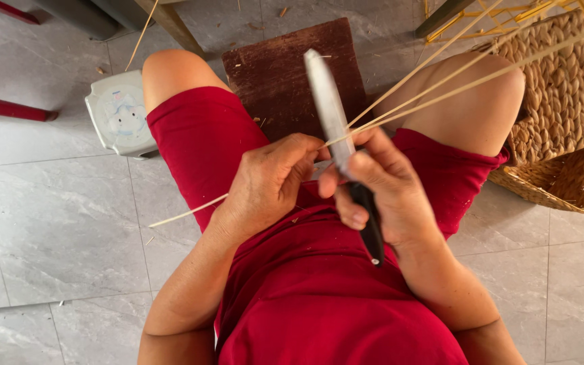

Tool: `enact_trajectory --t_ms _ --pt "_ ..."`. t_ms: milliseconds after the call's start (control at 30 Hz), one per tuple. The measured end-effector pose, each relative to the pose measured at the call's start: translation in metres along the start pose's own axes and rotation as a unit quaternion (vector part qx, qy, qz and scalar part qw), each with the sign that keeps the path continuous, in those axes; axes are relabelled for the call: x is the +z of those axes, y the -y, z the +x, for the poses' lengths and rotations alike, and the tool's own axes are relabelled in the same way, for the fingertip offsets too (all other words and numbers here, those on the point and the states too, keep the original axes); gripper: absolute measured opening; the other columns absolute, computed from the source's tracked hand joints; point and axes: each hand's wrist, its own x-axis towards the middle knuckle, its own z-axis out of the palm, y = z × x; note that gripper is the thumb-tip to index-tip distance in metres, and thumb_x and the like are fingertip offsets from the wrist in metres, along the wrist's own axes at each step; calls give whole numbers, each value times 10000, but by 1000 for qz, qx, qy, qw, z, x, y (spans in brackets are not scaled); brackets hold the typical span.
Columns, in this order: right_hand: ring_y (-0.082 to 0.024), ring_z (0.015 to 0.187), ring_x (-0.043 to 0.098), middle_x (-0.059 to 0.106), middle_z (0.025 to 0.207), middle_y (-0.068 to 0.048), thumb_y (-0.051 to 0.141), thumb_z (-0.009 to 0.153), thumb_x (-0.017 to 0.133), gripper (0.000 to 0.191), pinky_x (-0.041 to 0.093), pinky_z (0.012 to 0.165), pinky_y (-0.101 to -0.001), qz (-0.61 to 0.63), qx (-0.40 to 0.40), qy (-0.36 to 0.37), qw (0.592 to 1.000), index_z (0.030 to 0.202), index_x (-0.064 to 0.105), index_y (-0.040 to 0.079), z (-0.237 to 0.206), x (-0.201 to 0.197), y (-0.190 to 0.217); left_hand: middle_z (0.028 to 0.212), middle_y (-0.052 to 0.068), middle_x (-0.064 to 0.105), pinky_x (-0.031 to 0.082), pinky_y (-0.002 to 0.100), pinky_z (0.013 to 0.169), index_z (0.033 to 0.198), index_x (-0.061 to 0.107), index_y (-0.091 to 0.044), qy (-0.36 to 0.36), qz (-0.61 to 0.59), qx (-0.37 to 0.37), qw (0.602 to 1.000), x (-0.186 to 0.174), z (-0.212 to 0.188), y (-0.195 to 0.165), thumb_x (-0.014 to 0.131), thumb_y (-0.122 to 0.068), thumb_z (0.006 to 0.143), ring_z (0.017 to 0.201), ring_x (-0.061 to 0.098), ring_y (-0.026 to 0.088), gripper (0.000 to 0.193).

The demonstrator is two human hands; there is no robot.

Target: The person sits on the floor and splits thin bamboo strips with a knife, drawing each strip against the blade to shave and divide it into finer strands, then trims a strip with scissors at the workbench.

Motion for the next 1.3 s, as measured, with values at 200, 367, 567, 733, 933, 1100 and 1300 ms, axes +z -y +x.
enact_trajectory --t_ms 200,367,567,733,933,1100,1300 --pt "-131 512 530 684 923 -211 181 1087 599 179 441 446 -246 6 9 -2 1000 1227 571 72 0 -1 0 919 71 719 614 290 665 1137 656 -14 15 -43 -17 999 -1 0 -2 647 37 1020 813 746 179 128" --pt "-129 521 530 683 943 -214 177 1092 605 212 438 456 -239 32 -4 12 999 1280 574 84 -4 -2 4 969 67 730 638 266 704 1096 662 -26 -1 -19 -5 1000 -6 -2 0 632 19 1034 847 754 158 82" --pt "-142 525 538 679 945 -223 173 1092 602 209 449 456 -248 14 8 19 1000 1277 572 79 0 1 -4 940 68 730 618 267 681 1102 675 -24 -16 -18 2 1000 1 3 -1 655 -28 1034 843 751 159 70" --pt "-145 528 535 677 953 -236 167 1090 604 222 442 459 -242 13 4 14 1000 1289 571 74 -5 0 4 974 79 726 618 266 664 1105 676 -12 1 -45 -11 999 -6 -1 -1 658 -14 1021 831 750 159 86" --pt "-147 523 536 678 956 -239 163 1094 601 223 443 458 -242 25 2 24 999 1298 577 77 -3 1 1 957 63 730 618 252 661 1071 682 -23 -18 -32 20 999 -2 -2 3 670 -6 1025 837 751 155 51" --pt "-150 533 532 674 961 -245 162 1112 604 208 437 459 -251 6 10 34 999 1285 581 50 0 1 -3 948 55 728 620 253 655 1069 692 -18 7 -86 -29 996 -5 -1 0 670 -26 1025 807 750 149 50" --pt "-151 506 541 687 972 -249 166 1062 625 247 441 441 -242 19 12 29 999 1285 567 78 -7 1 4 865 42 704 546 256 599 994 718 -40 -14 -43 -3 999 -9 -2 -1 722 -49 995 729 692 126 10"
